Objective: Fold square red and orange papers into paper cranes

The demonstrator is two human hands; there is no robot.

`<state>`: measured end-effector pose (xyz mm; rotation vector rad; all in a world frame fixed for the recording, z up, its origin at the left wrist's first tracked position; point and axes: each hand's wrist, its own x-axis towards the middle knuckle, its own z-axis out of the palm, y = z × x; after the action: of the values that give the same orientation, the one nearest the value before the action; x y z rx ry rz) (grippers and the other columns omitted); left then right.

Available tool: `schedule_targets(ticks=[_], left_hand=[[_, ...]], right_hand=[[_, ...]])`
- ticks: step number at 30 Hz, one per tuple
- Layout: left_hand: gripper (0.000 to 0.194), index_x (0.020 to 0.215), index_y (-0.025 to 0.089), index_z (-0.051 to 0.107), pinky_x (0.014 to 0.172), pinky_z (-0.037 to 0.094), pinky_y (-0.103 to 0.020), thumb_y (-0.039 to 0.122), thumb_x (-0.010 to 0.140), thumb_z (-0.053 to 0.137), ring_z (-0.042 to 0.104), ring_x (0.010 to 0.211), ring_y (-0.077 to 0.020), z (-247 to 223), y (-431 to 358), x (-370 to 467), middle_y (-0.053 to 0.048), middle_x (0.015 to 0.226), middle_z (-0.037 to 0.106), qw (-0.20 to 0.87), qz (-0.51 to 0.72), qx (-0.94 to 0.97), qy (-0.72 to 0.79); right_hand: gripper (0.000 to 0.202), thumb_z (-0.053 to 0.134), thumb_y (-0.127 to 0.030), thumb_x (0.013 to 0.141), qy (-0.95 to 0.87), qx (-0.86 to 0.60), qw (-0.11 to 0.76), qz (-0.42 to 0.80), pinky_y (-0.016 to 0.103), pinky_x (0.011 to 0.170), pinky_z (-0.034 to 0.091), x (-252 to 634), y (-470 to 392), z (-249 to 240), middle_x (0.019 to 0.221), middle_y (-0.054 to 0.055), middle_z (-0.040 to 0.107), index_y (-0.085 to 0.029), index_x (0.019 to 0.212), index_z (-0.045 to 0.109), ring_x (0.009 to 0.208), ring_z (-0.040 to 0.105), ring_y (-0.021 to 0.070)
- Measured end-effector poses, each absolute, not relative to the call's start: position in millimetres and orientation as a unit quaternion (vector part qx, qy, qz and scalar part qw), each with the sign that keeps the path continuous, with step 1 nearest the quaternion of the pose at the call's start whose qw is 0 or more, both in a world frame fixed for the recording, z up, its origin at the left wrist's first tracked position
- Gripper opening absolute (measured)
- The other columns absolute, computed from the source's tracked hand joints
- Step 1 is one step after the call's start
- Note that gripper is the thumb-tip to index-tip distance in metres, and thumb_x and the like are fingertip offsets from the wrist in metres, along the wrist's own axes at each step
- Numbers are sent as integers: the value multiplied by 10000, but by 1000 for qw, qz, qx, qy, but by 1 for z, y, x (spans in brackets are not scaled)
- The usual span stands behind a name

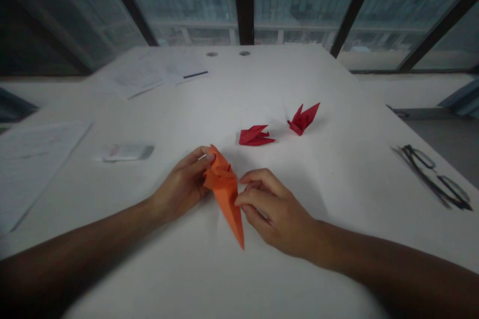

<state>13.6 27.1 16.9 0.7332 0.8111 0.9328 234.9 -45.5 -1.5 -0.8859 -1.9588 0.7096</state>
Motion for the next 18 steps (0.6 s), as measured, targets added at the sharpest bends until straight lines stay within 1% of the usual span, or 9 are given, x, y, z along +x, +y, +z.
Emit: schedule_targets(ticks=[4,7,9,11,12,13,15,16,18], left_hand=[[163,989,185,581,643,598,-233,243,928,720,658,710,-125,17,27,12,-8,816,653,758,399,368,362],[316,1125,214,578,640,576,-220,251,888,783,662,706,-116,14,26,10,2,877,650,769,369,411,321],[445,1209,238,561,650,553,-204,243,850,824,660,727,-109,10,25,9,-3,934,652,770,355,437,300],[550,1302,282,525,663,546,-210,238,846,828,665,774,-121,7,23,10,-5,977,634,764,336,472,284],[622,1352,309,499,661,544,-212,230,835,835,663,800,-125,5,22,10,-17,1055,623,755,339,487,279],[692,1403,351,459,676,550,-222,223,835,832,662,832,-125,4,20,11,-38,1189,600,742,344,501,283],[787,1472,417,387,718,564,-252,217,843,817,659,911,-139,4,16,11,-74,1419,499,700,357,542,298],[769,1484,421,384,765,572,-280,224,864,795,658,976,-162,5,14,12,-88,1482,458,670,363,572,305],[563,1442,358,488,933,555,-368,258,935,712,610,1186,-240,8,10,11,-111,1487,476,585,367,657,303]], right_hand=[[245,561,-108,972,-768,-367,394,346,362,907,569,235,-42,4,1239,87,578,-251,1115,699,1072,651,197],[117,654,-211,961,-713,-390,419,405,354,864,579,234,-41,3,1234,73,605,-260,1068,660,1025,664,193],[252,720,-260,933,-644,-406,456,460,342,842,585,233,-40,1,1231,58,623,-288,1139,578,1030,675,194],[334,748,-280,918,-624,-403,455,491,348,855,584,232,-39,0,1237,58,627,-300,1188,552,1063,676,205],[304,740,-288,925,-642,-396,444,484,356,889,574,232,-38,1,1255,63,619,-297,1182,578,1113,659,216],[243,724,-294,939,-667,-389,429,469,365,936,556,232,-38,2,1277,67,606,-293,1157,616,1168,635,225],[113,675,-297,975,-710,-382,412,426,380,1041,496,233,-37,4,1321,67,577,-286,1087,680,1269,573,233],[97,649,-297,992,-717,-385,416,407,382,1073,472,233,-37,5,1335,66,568,-286,1079,690,1291,555,231],[128,603,-303,1020,-700,-405,443,387,382,1074,465,233,-36,6,1302,65,590,-287,1129,669,1254,574,221]])
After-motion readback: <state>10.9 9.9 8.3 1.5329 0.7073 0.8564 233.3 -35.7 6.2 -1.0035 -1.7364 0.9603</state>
